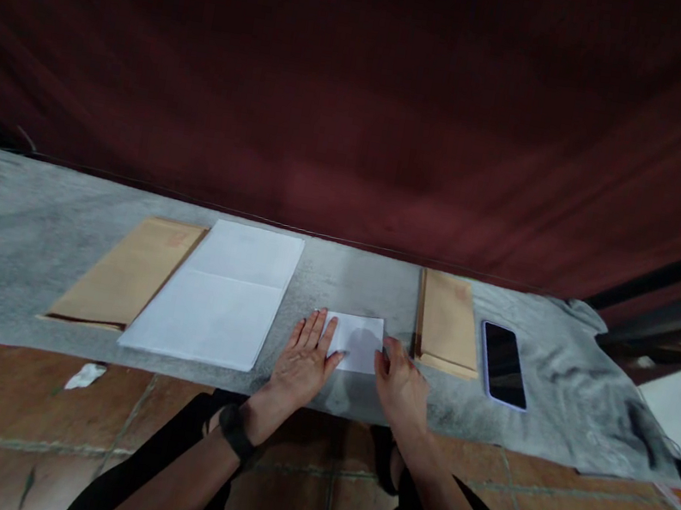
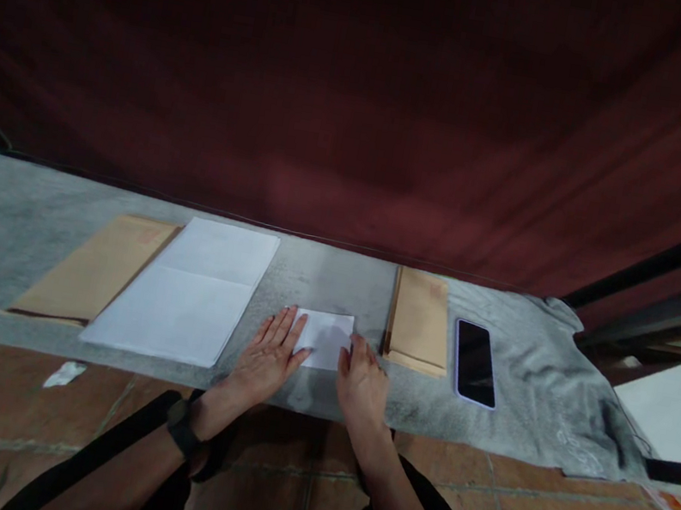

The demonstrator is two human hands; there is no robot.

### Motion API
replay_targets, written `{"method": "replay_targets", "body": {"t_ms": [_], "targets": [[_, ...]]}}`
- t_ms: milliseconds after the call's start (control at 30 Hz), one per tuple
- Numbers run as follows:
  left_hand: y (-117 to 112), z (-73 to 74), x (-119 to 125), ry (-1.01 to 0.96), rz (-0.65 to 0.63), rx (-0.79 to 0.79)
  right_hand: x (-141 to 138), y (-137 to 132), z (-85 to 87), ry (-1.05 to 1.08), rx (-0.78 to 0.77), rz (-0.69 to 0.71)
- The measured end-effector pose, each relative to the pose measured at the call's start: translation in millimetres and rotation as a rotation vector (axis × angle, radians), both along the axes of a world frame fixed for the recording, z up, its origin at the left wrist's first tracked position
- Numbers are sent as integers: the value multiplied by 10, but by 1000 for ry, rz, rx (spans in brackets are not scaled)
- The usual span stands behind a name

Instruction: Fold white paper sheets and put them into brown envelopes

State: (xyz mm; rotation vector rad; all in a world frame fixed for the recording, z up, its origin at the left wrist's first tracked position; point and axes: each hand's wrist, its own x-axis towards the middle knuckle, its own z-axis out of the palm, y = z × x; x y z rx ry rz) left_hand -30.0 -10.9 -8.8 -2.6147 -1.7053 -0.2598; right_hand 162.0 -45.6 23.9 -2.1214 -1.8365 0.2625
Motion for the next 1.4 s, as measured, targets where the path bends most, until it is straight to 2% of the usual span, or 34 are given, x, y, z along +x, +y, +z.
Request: {"method": "replay_targets", "body": {"t_ms": [67, 133, 267, 500, 800, 900, 1000, 1067, 1200, 1300, 1400], "targets": [[-5, -4, 9, 6, 10, 0, -85, 25, -24, 12, 137, 142], [-10, -10, 5, 3, 12, 5, -180, 62, -82, 17, 211, 280], [-16, -24, -29, -36, -21, 34, -316, 95, -250, -69, 193, 408], [-4, -73, -66, -88, 35, 28, -274, 76, -422, -253, 175, 322], [24, -104, -125, -78, 56, 33, -106, 82, -515, -303, 250, 239], [47, -127, -155, -67, 41, 62, -63, 73, -520, -297, 267, 215], [59, -129, -179, -53, 28, 107, -93, 87, -441, -276, 288, 173], [47, -101, -174, -39, 31, 124, -168, 107, -353, -245, 300, 194], [-22, -5, -117, -15, -16, 112, -377, 132, -228, -168, 265, 380], [-65, 28, -90, -24, -66, 69, -472, 123, -252, -141, 206, 450], [-77, 10, -104, -40, -79, 36, -477, 106, -331, -150, 168, 438]]}}
